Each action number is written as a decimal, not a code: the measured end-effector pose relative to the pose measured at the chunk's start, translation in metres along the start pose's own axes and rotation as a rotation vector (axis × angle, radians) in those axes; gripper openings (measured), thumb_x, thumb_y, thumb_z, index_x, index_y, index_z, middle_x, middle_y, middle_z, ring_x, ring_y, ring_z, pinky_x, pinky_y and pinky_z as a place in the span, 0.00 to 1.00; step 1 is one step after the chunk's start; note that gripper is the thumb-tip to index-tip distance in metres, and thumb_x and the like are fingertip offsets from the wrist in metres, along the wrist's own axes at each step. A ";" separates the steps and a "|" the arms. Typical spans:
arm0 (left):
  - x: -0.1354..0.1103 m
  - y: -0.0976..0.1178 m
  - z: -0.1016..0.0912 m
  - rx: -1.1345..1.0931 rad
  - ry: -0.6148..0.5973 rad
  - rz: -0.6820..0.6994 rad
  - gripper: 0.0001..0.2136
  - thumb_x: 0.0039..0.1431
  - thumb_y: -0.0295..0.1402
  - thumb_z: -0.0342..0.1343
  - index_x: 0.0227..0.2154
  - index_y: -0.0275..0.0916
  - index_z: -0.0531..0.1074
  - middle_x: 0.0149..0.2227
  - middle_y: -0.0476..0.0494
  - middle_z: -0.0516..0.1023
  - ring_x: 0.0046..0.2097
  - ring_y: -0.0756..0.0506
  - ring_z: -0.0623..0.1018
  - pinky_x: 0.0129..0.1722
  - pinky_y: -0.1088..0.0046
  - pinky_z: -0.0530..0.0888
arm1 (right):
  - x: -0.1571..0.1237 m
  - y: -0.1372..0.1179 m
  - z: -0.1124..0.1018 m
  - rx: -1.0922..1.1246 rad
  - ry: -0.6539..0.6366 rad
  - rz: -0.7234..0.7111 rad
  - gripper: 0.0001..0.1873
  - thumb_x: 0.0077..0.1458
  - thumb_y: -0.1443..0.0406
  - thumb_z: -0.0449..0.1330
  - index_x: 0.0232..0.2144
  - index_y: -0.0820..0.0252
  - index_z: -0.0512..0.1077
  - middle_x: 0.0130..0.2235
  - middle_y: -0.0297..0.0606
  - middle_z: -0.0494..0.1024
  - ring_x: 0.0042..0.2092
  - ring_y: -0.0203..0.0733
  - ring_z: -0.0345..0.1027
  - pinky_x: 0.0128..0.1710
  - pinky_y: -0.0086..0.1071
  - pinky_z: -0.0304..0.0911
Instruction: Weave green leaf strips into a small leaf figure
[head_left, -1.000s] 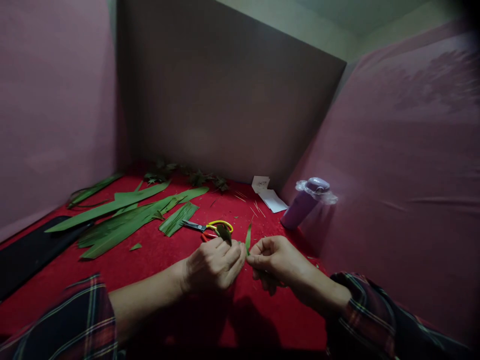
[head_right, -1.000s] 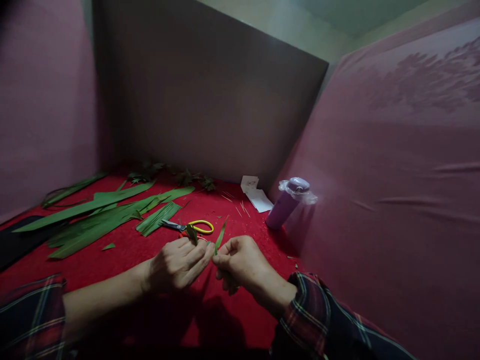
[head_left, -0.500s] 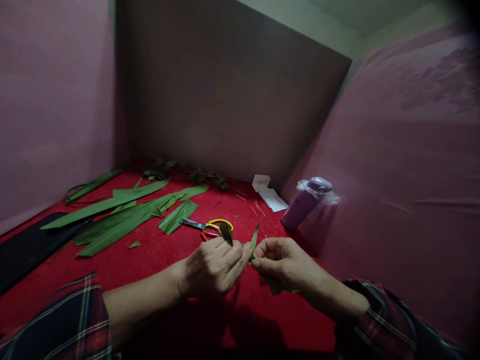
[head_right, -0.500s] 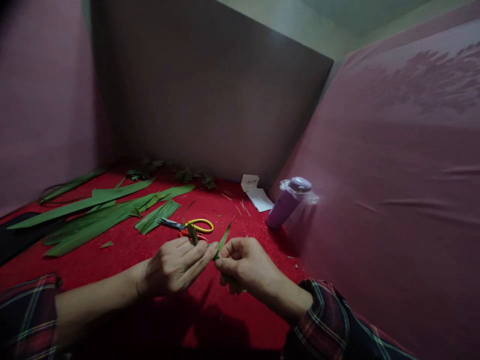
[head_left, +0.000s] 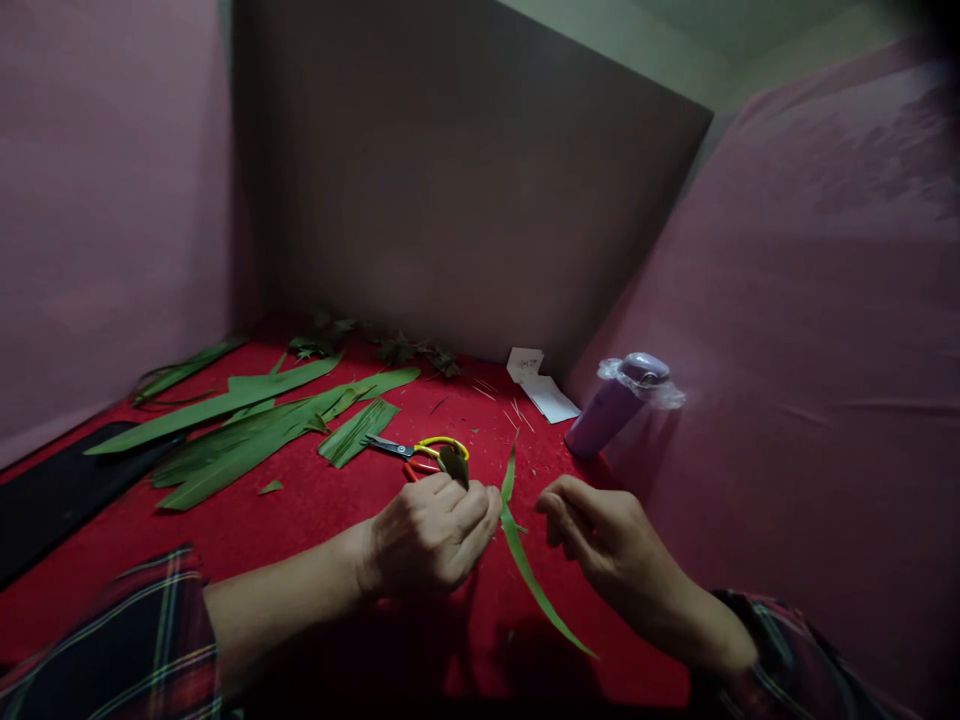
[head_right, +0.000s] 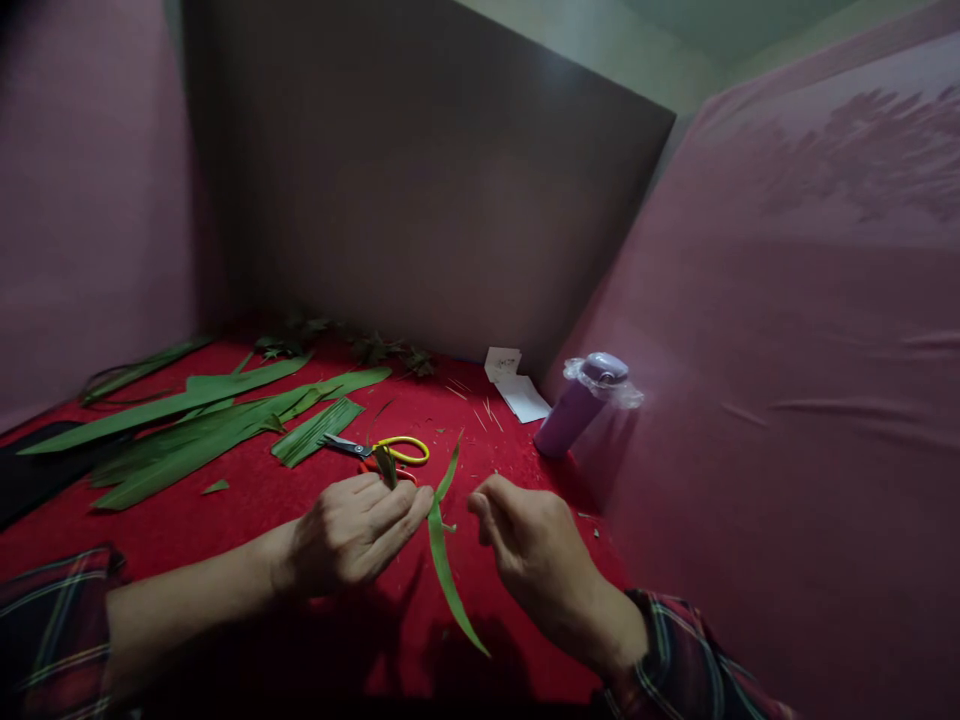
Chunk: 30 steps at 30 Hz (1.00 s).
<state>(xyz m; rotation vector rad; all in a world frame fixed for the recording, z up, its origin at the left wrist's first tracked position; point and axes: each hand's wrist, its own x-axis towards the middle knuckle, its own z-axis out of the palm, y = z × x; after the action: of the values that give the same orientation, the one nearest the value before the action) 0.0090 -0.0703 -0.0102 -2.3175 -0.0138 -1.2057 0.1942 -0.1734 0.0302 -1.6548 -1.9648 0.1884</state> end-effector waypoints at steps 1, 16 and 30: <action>0.001 0.000 0.000 0.009 0.004 -0.013 0.09 0.56 0.23 0.49 0.38 0.25 0.70 0.28 0.41 0.75 0.25 0.50 0.71 0.22 0.72 0.66 | -0.007 0.005 0.002 -0.160 0.126 -0.141 0.15 0.60 0.65 0.49 0.22 0.61 0.65 0.19 0.33 0.67 0.20 0.32 0.59 0.22 0.29 0.54; -0.002 0.005 0.007 -0.043 0.027 -0.038 0.06 0.56 0.23 0.49 0.33 0.27 0.70 0.24 0.45 0.72 0.23 0.50 0.69 0.19 0.72 0.64 | -0.014 -0.018 0.012 -0.710 0.194 -0.876 0.15 0.56 0.74 0.49 0.41 0.73 0.73 0.45 0.53 0.76 0.31 0.40 0.69 0.26 0.34 0.62; 0.003 0.003 -0.005 -0.011 0.050 0.003 0.11 0.56 0.22 0.47 0.38 0.23 0.71 0.30 0.38 0.76 0.26 0.49 0.74 0.21 0.72 0.67 | 0.003 -0.023 0.013 -0.166 0.081 -0.262 0.08 0.58 0.70 0.52 0.30 0.61 0.70 0.27 0.37 0.71 0.28 0.36 0.64 0.27 0.28 0.58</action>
<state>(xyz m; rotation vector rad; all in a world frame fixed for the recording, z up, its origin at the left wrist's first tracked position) 0.0076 -0.0763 -0.0067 -2.2952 0.0134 -1.2643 0.1674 -0.1727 0.0302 -1.4587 -2.1584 -0.1421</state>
